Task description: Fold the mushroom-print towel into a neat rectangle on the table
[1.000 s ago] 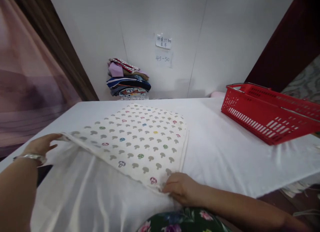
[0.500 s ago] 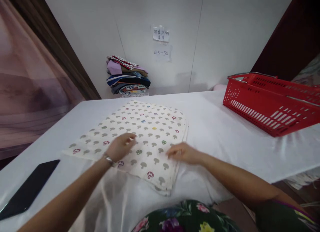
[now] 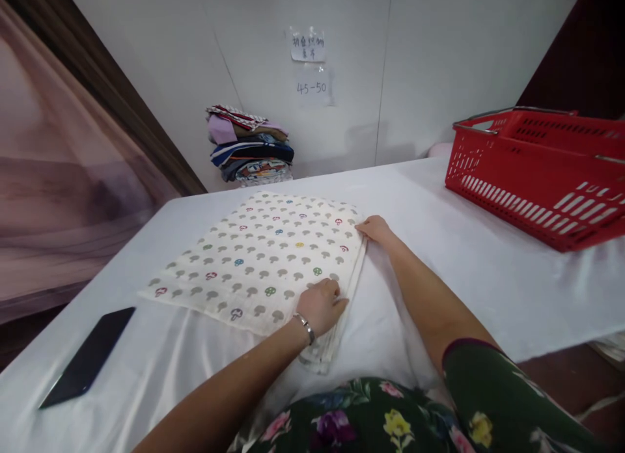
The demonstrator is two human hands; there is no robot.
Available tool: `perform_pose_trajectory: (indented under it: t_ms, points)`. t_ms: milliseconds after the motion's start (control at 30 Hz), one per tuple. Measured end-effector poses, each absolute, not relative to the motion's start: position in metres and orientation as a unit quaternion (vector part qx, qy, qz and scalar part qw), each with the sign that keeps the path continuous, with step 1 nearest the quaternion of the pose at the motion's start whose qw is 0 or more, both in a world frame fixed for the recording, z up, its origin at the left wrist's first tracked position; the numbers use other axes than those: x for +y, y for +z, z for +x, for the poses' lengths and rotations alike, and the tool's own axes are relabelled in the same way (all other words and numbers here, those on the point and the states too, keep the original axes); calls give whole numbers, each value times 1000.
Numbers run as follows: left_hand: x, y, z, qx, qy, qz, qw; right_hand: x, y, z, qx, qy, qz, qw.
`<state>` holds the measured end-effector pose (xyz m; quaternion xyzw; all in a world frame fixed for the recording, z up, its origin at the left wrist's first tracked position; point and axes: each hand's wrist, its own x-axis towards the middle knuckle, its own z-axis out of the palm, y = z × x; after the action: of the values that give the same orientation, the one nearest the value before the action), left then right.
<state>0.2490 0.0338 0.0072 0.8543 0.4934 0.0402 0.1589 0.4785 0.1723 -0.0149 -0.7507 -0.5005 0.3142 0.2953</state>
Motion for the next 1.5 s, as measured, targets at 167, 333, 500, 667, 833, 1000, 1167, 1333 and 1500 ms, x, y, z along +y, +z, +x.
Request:
perform_pose_trajectory:
  t_ms: [167,333,500,667,833,1000,1167,1333,1500]
  points:
    - [34,12,248,524,65,817,232,171,-19,489,-520,300,-755,265]
    - [23,10,253,508,79,827,229,171,-19,490,-524,302,-751,264]
    - [14,6,259,503,38,851,145,170,-17,481,-535,303,-733,291]
    - [13,5,259,494,41,861,119,169,-16,484,-522,264,-736,340]
    - [10,4,260,484,36,869,92,168,-15,489,-520,233,-763,306]
    - [8,7,262,501,14,859,104,167,-16,490,-521,219,-775,283]
    - [10,9,262,511,-11,852,113,166,-14,495,-515,227,-775,288]
    - [14,6,261,516,-4,849,113,166,-8,500,-512,238,-779,272]
    - [15,5,259,526,3,840,132,166,-3,500,-504,222,-796,249]
